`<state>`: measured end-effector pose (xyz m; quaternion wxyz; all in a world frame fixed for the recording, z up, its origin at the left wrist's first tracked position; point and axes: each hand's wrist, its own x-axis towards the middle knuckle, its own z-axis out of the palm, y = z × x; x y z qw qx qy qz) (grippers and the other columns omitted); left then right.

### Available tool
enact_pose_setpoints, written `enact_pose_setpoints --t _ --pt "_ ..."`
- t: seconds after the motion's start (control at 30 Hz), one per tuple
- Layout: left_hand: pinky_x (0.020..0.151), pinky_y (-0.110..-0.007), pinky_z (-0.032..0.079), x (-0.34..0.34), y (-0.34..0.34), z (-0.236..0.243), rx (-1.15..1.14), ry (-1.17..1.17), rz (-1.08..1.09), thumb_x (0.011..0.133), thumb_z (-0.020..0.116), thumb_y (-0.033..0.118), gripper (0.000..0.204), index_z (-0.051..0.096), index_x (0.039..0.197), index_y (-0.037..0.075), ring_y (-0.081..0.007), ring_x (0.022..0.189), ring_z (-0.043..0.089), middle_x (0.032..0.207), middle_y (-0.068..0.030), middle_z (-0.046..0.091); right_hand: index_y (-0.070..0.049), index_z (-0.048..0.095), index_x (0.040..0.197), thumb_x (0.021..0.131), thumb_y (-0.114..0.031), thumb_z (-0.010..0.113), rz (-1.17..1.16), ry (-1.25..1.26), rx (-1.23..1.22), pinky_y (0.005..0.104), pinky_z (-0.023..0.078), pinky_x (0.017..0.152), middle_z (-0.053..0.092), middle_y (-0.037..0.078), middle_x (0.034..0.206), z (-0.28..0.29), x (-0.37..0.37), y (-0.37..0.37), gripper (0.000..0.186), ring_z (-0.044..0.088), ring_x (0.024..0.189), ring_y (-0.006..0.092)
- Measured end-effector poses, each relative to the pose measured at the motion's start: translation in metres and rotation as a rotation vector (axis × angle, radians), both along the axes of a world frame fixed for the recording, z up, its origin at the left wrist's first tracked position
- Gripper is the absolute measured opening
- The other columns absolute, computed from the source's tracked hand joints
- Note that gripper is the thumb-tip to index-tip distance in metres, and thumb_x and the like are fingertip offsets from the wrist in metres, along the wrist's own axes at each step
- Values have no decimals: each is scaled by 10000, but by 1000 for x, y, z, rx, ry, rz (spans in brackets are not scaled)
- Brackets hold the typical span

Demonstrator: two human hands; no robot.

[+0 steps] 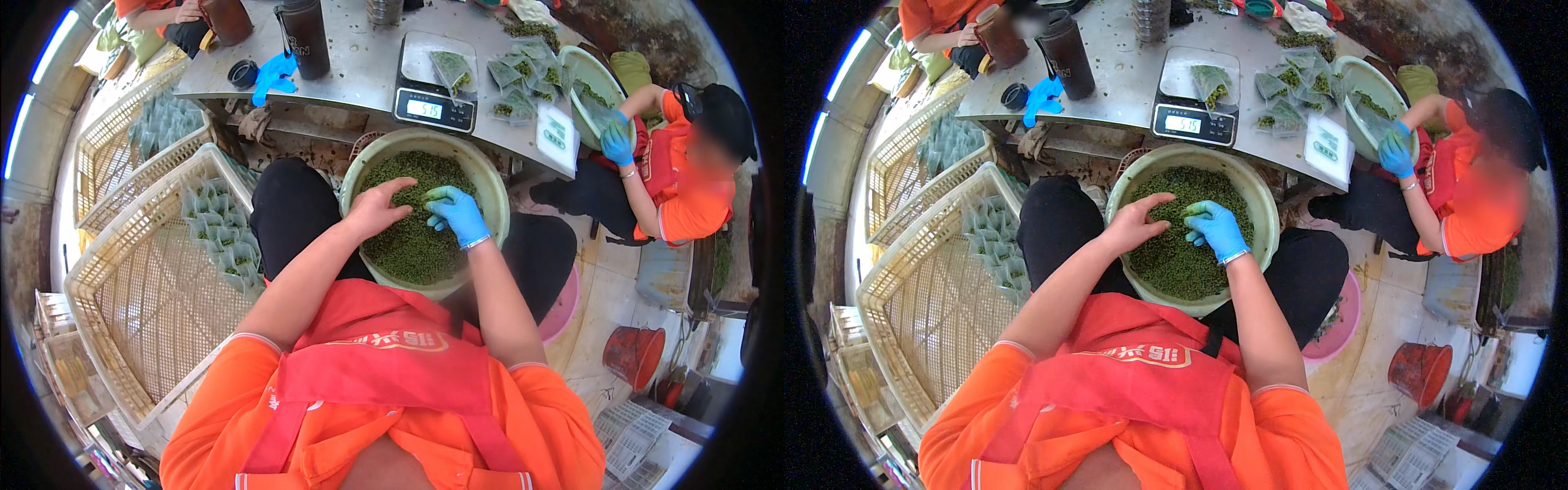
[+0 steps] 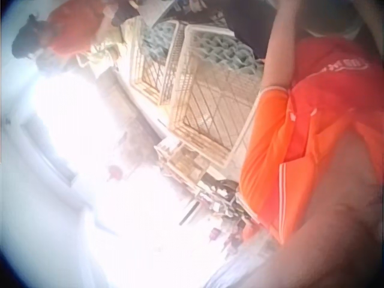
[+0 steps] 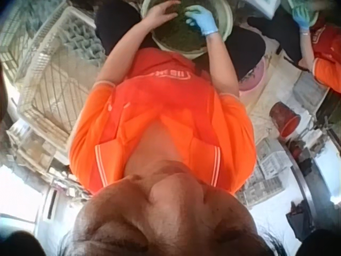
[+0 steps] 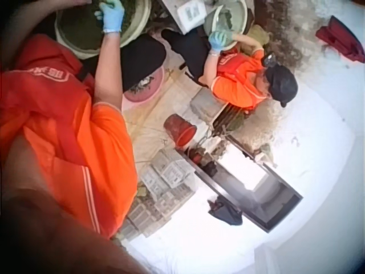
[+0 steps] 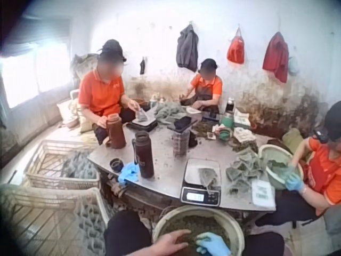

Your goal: The person scoops green tea leaves from a large bowl into small plastic bags, weighs each bag on a digital scale, and places the filled bags into a white crate. The process is repeated continuously.

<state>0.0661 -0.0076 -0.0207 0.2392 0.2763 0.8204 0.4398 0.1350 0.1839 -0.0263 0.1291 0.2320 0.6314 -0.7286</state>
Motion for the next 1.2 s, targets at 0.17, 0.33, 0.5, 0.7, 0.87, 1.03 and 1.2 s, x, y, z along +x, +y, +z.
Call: enact_pose_setpoints --t 0.17,0.33,0.5,0.7,0.87,1.03,1.2 --pt "580 -256 502 5 9 -5 251 -229 13 860 584 99 319 539 1170 38 -91 626 604 870 -88 656 -23 586 1036 836 -54 595 3 176 -88 230 481 524 648 70 819 13 7 -9 202 621 620 131" --pt "549 -270 502 8 6 1 282 -19 176 862 577 174 142 619 930 57 -133 568 637 704 -52 667 -7 574 1037 833 -71 599 -47 115 -121 247 509 544 647 91 820 24 17 -8 215 634 618 160" --pt "552 -251 499 -1 3 2 171 -81 184 891 554 162 180 591 978 9 -92 597 613 787 -60 673 -17 563 1054 825 -62 594 -120 133 -171 288 540 585 641 102 868 48 -3 7 235 653 685 205" --pt "566 -254 505 2 4 0 134 -49 143 888 557 178 183 603 984 29 -100 606 625 785 -45 671 0 529 1135 855 -57 565 -402 458 -453 336 557 708 636 131 964 67 -71 22 288 652 838 258" --pt "557 -249 500 -1 5 11 131 -39 155 889 564 175 181 602 1001 38 -103 596 622 733 -46 663 -9 587 1072 882 -79 530 -400 267 -234 284 536 584 653 105 887 31 -29 14 211 646 675 181" --pt "556 -249 497 -5 1 14 137 -40 206 890 563 164 193 589 1043 49 -100 596 620 707 -50 657 -12 590 1088 889 -94 527 -402 290 -71 254 515 592 652 86 872 16 -10 1 225 637 659 153" --pt "566 -246 492 -14 -1 18 217 -70 286 877 564 138 246 547 1113 73 -100 598 614 727 -47 662 -6 557 1172 892 -28 505 -392 467 168 237 495 624 624 98 1012 19 -17 2 286 595 669 113"
